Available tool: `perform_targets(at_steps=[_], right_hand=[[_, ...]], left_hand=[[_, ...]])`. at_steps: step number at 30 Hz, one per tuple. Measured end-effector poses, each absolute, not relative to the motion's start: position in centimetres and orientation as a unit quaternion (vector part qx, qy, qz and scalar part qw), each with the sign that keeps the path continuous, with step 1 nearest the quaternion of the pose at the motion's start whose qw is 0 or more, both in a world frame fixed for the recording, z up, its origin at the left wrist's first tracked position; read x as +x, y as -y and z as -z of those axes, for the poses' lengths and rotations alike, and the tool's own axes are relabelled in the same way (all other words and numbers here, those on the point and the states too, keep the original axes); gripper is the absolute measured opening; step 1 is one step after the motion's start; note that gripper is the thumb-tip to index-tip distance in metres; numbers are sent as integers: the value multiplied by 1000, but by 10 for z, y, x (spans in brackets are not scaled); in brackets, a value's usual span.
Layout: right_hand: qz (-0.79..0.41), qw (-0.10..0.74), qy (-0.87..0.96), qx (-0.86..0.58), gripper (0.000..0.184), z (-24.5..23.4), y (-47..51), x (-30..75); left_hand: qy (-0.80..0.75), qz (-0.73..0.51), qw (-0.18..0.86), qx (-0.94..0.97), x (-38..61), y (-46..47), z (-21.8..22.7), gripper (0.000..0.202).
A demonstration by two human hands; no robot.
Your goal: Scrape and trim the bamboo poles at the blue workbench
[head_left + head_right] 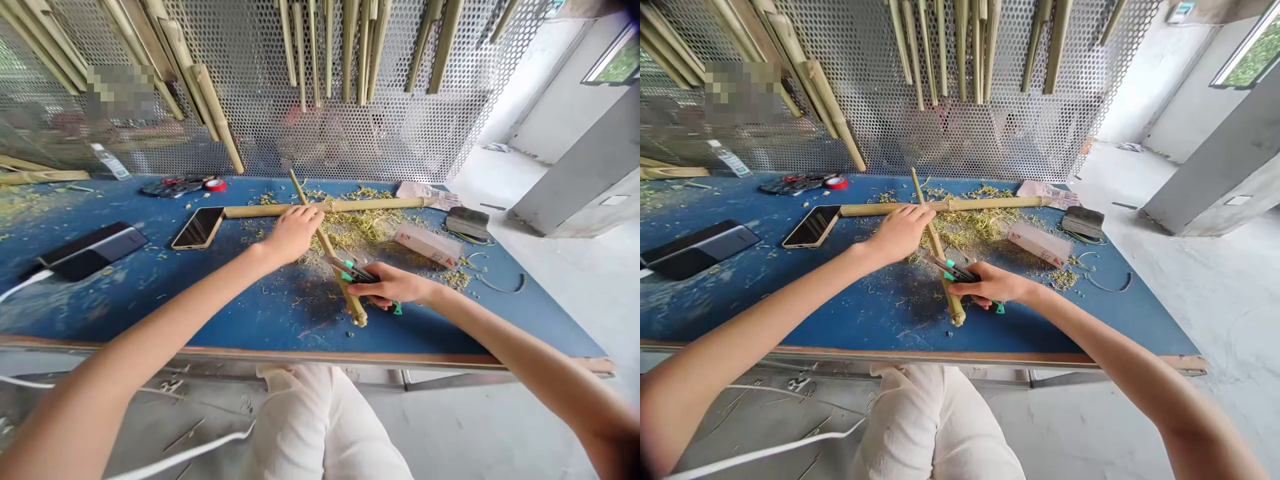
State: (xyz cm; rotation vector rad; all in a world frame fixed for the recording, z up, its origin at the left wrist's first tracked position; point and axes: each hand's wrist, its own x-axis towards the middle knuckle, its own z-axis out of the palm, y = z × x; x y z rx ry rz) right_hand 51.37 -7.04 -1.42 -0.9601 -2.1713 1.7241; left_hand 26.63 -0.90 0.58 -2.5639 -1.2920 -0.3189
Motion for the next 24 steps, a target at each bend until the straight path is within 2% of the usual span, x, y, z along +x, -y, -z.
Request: perform_targets(at_steps=[5,8,11,15,19,24], right_hand=[[-557,151,738,-349,45,16,74,505],[-571,112,744,-329,44,8,72,516],[-613,86,726,-301,43,-8,68,540],[-719,210,631,-203,45,-24,63,567],[-731,339,567,-169,37,-23,59,566],[-718,391,545,-189,35,-12,55,556]], left_hand=[[371,193,-56,-907,267,54,13,49],[368,225,-158,-888,258,53,21,48],[397,293,-215,-843,247,50,21,52],[434,315,-268,-800,241,64,7,47],[421,349,-343,-763,257,84,-8,45],[333,377,-340,-794,282,106,-22,44]])
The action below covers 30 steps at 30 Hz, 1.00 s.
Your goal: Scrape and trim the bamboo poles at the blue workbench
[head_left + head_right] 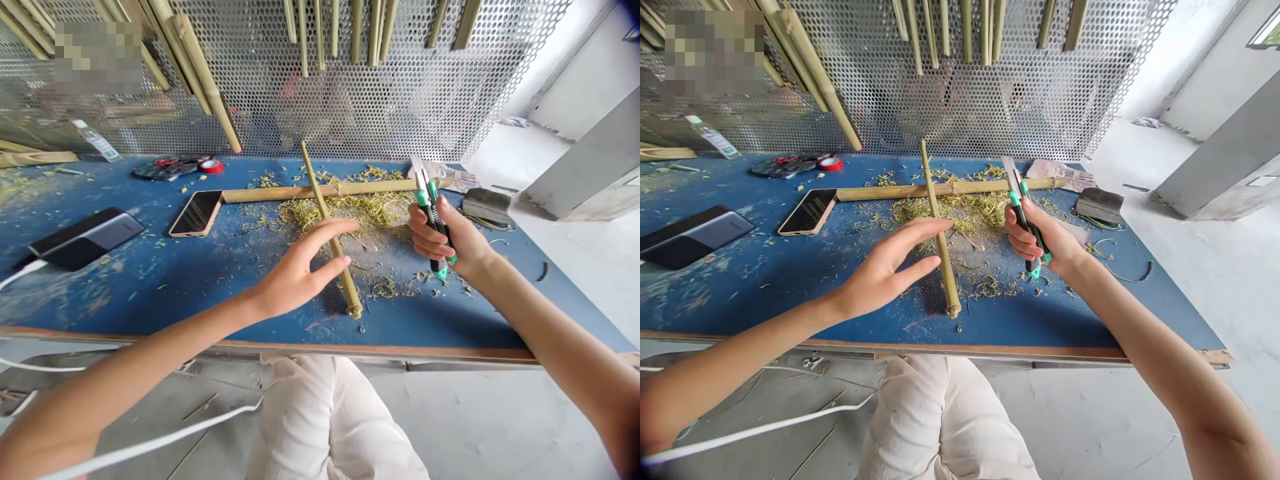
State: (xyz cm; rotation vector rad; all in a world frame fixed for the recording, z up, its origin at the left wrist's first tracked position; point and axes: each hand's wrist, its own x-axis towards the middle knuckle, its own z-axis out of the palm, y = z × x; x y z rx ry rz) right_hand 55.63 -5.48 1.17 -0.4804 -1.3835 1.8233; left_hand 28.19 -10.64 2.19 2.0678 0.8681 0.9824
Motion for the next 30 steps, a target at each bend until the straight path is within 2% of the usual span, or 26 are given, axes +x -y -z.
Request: perform_targets(at_steps=[11,21,26,30], right_hand=[[-707,407,547,-189,39,-14,55,556],[-693,410,538,-249,39,-17,59,557],[-693,406,545,-241,40,-18,60,557],[-684,381,572,-244,39,-16,61,558]], left_hand=[[-236,-368,321,840,296,140,-48,52],[-292,-345,356,818,290,155,-63,41],[-320,-350,333,815,279,140,-49,47],[-403,-366,245,802,264,104,-22,42]])
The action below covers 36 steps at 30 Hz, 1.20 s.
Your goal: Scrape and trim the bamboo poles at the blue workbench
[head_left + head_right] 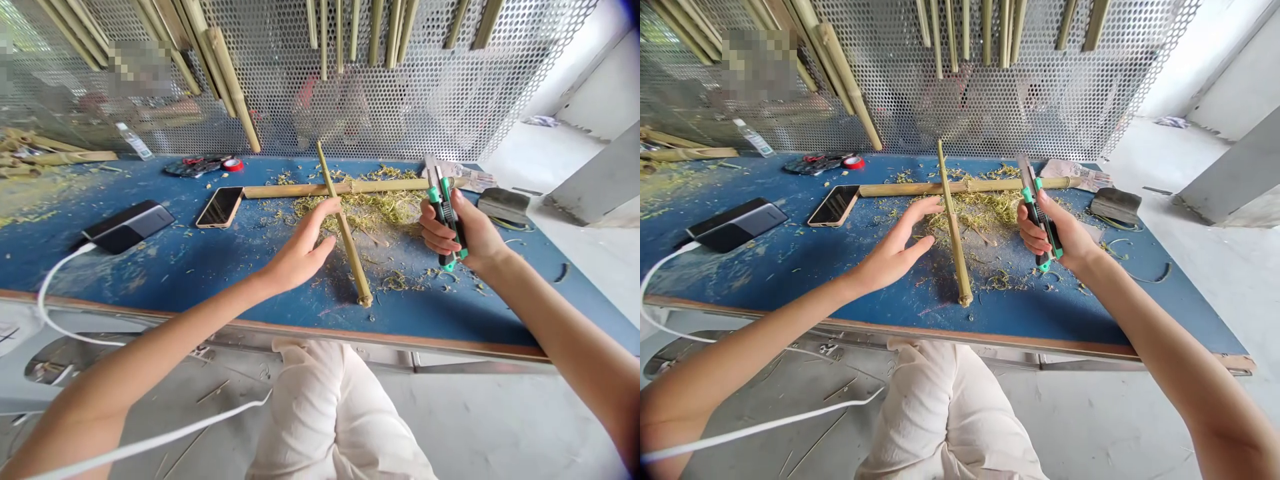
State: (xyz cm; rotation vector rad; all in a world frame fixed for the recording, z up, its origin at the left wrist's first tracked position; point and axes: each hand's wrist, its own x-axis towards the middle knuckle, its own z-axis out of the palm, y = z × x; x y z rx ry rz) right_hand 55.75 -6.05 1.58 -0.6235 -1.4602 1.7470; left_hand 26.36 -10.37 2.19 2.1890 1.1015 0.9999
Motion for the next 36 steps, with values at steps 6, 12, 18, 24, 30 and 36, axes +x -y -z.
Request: perform_targets(at_steps=[6,12,18,24,30,36], right_hand=[[-670,278,635,-265,42,-13,62,559],[-641,66,701,-307,53,-19,67,555],[-628,78,717,-292,53,-17,68,552],[-653,128,706,-242,63,-18,67,558],[-562,180,747,-305,56,-14,68,554],[-453,207,803,-327,48,-2,74,536]], left_hand=[[-499,-295,185,793,263,61,9,49],[-530,-305,318,724,287,40,20,60],[-484,-393,568,537,284,38,15,32],[-355,-330,712,508,271,50,-2,22],[-363,-418,687,471,273,45,-11,13],[-360,-483,713,358,275,30,-5,41]])
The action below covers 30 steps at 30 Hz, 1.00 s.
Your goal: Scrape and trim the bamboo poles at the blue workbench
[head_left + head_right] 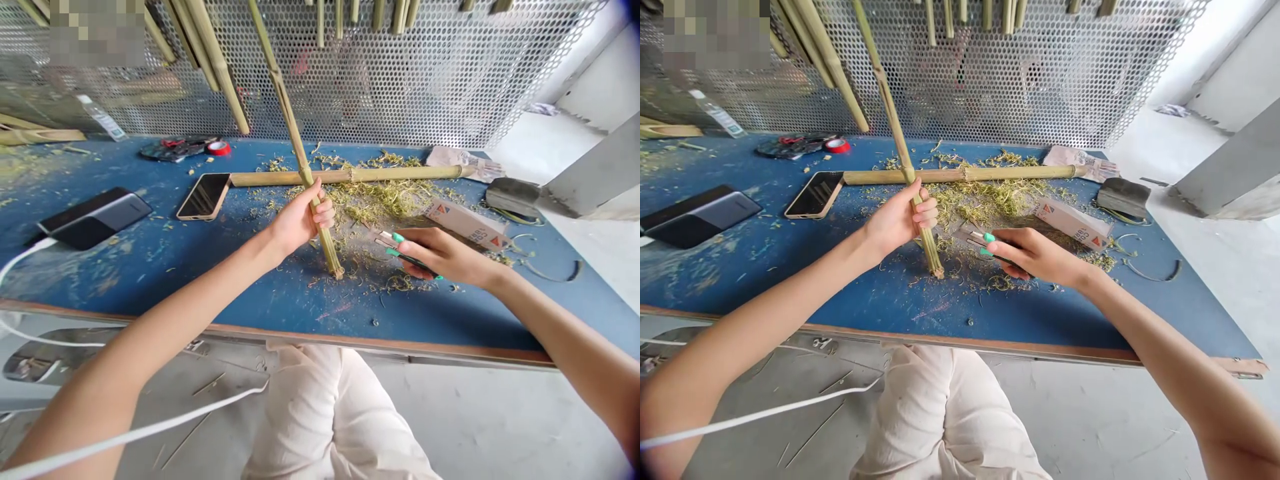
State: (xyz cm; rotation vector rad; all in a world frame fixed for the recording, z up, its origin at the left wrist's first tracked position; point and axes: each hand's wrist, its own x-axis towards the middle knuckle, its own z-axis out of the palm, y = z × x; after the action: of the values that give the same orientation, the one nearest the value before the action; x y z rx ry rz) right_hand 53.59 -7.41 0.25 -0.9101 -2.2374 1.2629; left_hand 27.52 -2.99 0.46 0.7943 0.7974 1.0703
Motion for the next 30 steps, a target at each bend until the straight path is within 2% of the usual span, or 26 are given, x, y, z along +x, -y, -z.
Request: perform_targets(at_steps=[8,11,16,21,26,30], right_hand=[[-352,121,861,-346,51,-4,84,514],[-315,114,872,-357,52,0,82,505],[-335,90,880,-323,55,2,75,498],[-330,77,881,-330,61,2,77,501],[-240,41,905,-349,67,4,84,504],[-199,20,922,-332,74,6,84,504]], left_hand=[[-362,-468,747,304,282,30,16,47],[-357,-463,753,304,280,31,16,45],[-369,-452,748,315,276,30,14,37],[-395,-487,672,393,282,35,20,32],[-458,-535,554,444,291,38,30,31],[-473,-526,540,456,293,37,30,37]])
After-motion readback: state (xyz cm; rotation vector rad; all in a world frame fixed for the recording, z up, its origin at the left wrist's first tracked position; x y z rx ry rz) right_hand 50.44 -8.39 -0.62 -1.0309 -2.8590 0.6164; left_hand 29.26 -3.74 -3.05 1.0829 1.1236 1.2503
